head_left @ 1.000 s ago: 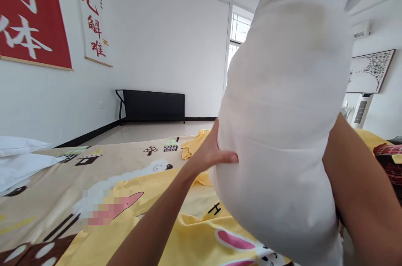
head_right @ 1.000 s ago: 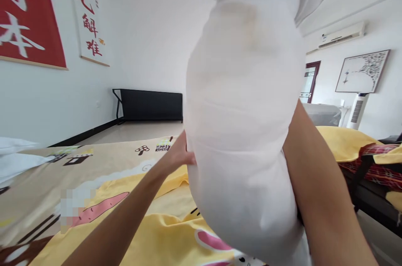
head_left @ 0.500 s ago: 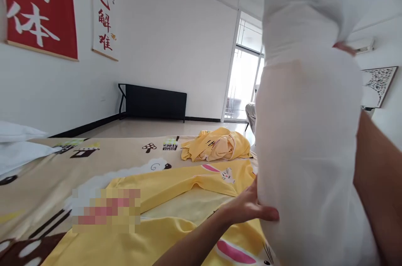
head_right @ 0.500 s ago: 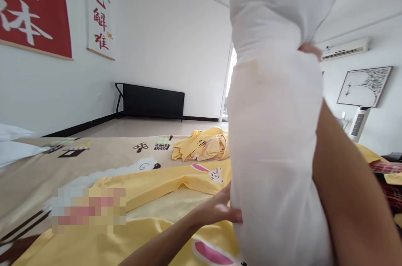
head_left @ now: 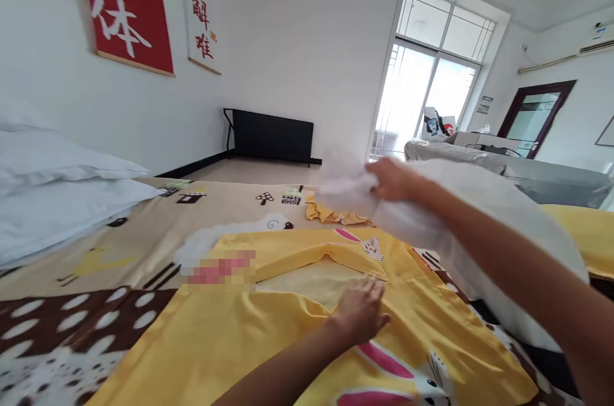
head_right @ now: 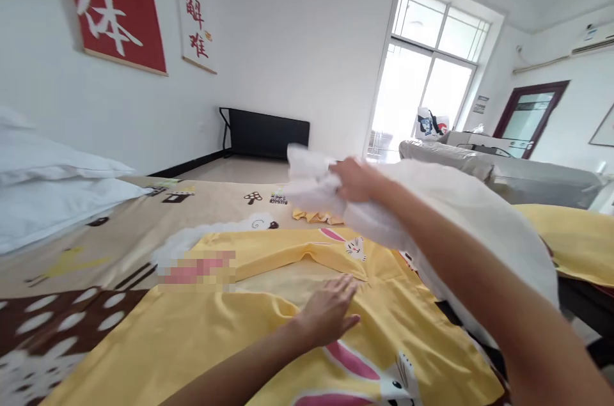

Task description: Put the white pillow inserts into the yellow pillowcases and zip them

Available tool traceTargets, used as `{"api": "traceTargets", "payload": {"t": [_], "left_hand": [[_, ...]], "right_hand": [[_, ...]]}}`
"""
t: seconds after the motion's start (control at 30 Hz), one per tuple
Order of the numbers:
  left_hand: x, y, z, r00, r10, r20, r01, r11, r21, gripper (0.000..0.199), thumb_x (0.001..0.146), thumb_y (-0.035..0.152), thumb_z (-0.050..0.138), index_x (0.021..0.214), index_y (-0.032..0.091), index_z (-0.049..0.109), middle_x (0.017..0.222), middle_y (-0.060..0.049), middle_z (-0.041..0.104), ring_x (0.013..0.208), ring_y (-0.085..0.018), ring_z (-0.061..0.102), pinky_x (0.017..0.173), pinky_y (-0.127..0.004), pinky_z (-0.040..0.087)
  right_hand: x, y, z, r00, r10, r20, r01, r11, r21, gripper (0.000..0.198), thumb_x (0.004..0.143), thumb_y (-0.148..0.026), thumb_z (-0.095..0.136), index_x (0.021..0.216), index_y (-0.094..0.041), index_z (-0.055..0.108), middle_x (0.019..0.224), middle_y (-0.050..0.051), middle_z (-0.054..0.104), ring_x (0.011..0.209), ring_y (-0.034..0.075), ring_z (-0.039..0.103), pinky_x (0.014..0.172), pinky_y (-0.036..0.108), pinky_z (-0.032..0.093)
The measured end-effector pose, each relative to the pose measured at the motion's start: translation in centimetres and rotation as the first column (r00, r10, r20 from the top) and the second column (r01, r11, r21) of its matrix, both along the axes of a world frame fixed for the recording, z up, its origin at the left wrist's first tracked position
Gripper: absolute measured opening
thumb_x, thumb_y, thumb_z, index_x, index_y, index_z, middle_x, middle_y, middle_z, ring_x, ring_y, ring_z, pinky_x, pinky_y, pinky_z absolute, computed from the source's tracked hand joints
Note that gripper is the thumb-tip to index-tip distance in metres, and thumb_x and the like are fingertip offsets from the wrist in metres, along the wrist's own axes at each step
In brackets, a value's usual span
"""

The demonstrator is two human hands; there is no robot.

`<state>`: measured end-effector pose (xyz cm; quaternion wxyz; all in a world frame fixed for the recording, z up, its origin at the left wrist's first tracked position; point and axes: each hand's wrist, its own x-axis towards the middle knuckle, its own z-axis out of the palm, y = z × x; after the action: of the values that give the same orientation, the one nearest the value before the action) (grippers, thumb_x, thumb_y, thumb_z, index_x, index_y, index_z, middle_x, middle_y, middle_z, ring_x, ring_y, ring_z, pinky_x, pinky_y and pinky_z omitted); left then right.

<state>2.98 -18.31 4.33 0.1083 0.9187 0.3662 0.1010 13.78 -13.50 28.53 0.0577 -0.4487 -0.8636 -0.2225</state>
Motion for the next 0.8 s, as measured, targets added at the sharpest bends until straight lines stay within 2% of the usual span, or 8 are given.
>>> {"api": "traceTargets", "payload": {"t": [0.07, 0.13, 0.3, 0.43, 0.5, 0.6, 0.67, 0.8], "left_hand": [[-4.0, 0.3, -1.0, 0.982, 0.181, -0.057, -0.183, 0.983, -0.034, 0.056, 0.087, 0.048, 0.043, 0.127, 0.009, 0.050, 0.134, -0.021, 0.049, 0.127, -0.036, 0.042, 0.106, -0.054, 0.030], [-6.6, 0.1, -1.4, 0.968, 0.226, -0.106, -0.234, 0.970, -0.067, 0.049, 0.087, 0.046, 0.040, 0.117, 0.010, 0.056, 0.117, -0.020, 0.061, 0.111, -0.036, 0.055, 0.095, -0.055, 0.041], [-8.8, -1.4, -0.7, 0.985, 0.131, -0.114, -0.144, 0.983, -0.117, 0.045, 0.083, 0.042, 0.045, 0.119, 0.017, 0.055, 0.112, -0.014, 0.064, 0.103, -0.033, 0.059, 0.090, -0.048, 0.046], [-11.6, -1.7, 1.0, 0.991, 0.053, -0.124, -0.071, 0.986, -0.152, 0.037, 0.084, 0.035, 0.042, 0.114, 0.021, 0.059, 0.105, -0.012, 0.067, 0.098, -0.030, 0.061, 0.087, -0.044, 0.048], [-13.8, -0.6, 1.8, 0.976, 0.149, -0.159, -0.166, 0.981, -0.102, 0.029, 0.083, 0.025, 0.040, 0.098, 0.023, 0.065, 0.095, -0.008, 0.069, 0.092, -0.025, 0.064, 0.080, -0.037, 0.049], [-16.9, 2.7, 2.2, 0.888, 0.402, -0.225, -0.406, 0.913, 0.032, 0.030, 0.079, 0.013, 0.036, 0.078, 0.017, 0.065, 0.083, -0.011, 0.068, 0.081, -0.026, 0.065, 0.071, -0.037, 0.049], [-18.1, 5.5, 1.8, 0.862, 0.449, -0.235, -0.446, 0.892, 0.071, 0.029, 0.075, 0.009, 0.037, 0.085, 0.014, 0.064, 0.088, -0.014, 0.067, 0.083, -0.028, 0.064, 0.071, -0.038, 0.048], [-18.5, 9.9, -0.2, 0.906, 0.364, -0.217, -0.359, 0.931, 0.062, 0.031, 0.072, 0.013, 0.052, 0.102, 0.015, 0.060, 0.108, -0.014, 0.062, 0.093, -0.026, 0.061, 0.075, -0.035, 0.048]], "right_hand": [[-2.2, 1.7, -5.4, 0.998, 0.025, 0.053, -0.020, 0.996, -0.081, 0.023, 0.070, -0.016, 0.057, 0.091, -0.012, 0.063, 0.089, 0.009, 0.067, 0.084, 0.022, 0.061, 0.075, 0.030, 0.042], [-3.9, 3.0, -9.6, 0.994, 0.044, 0.104, -0.023, 0.982, -0.189, 0.024, 0.070, -0.020, 0.056, 0.093, -0.015, 0.063, 0.090, 0.010, 0.067, 0.082, 0.023, 0.062, 0.069, 0.029, 0.041], [-5.7, 4.3, -15.0, 0.990, 0.111, 0.090, -0.078, 0.948, -0.309, 0.027, 0.069, -0.021, 0.052, 0.094, -0.018, 0.060, 0.091, 0.009, 0.067, 0.081, 0.023, 0.063, 0.060, 0.027, 0.037], [-5.0, 4.9, -15.2, 0.996, 0.087, 0.009, -0.080, 0.945, -0.317, 0.051, 0.068, -0.022, 0.051, 0.118, -0.014, 0.048, 0.092, 0.010, 0.066, 0.078, 0.024, 0.062, 0.057, 0.028, 0.036], [-4.2, 5.0, -14.3, 0.998, 0.057, -0.013, -0.058, 0.945, -0.323, 0.057, 0.068, -0.022, 0.050, 0.123, -0.013, 0.043, 0.091, 0.011, 0.066, 0.077, 0.025, 0.062, 0.058, 0.029, 0.036], [-3.4, 4.8, -12.4, 1.000, 0.008, 0.026, 0.000, 0.947, -0.322, 0.054, 0.069, -0.022, 0.049, 0.123, -0.015, 0.045, 0.089, 0.011, 0.065, 0.077, 0.025, 0.062, 0.059, 0.029, 0.036], [-3.7, 4.4, -11.4, 0.997, -0.029, 0.077, 0.051, 0.953, -0.300, 0.055, 0.070, -0.022, 0.049, 0.124, -0.015, 0.044, 0.089, 0.012, 0.064, 0.076, 0.025, 0.062, 0.060, 0.029, 0.037], [-6.2, 3.1, -11.7, 0.987, -0.019, 0.157, 0.065, 0.954, -0.292, 0.057, 0.068, -0.022, 0.050, 0.125, -0.016, 0.043, 0.087, 0.012, 0.065, 0.075, 0.028, 0.063, 0.057, 0.030, 0.038]]}}
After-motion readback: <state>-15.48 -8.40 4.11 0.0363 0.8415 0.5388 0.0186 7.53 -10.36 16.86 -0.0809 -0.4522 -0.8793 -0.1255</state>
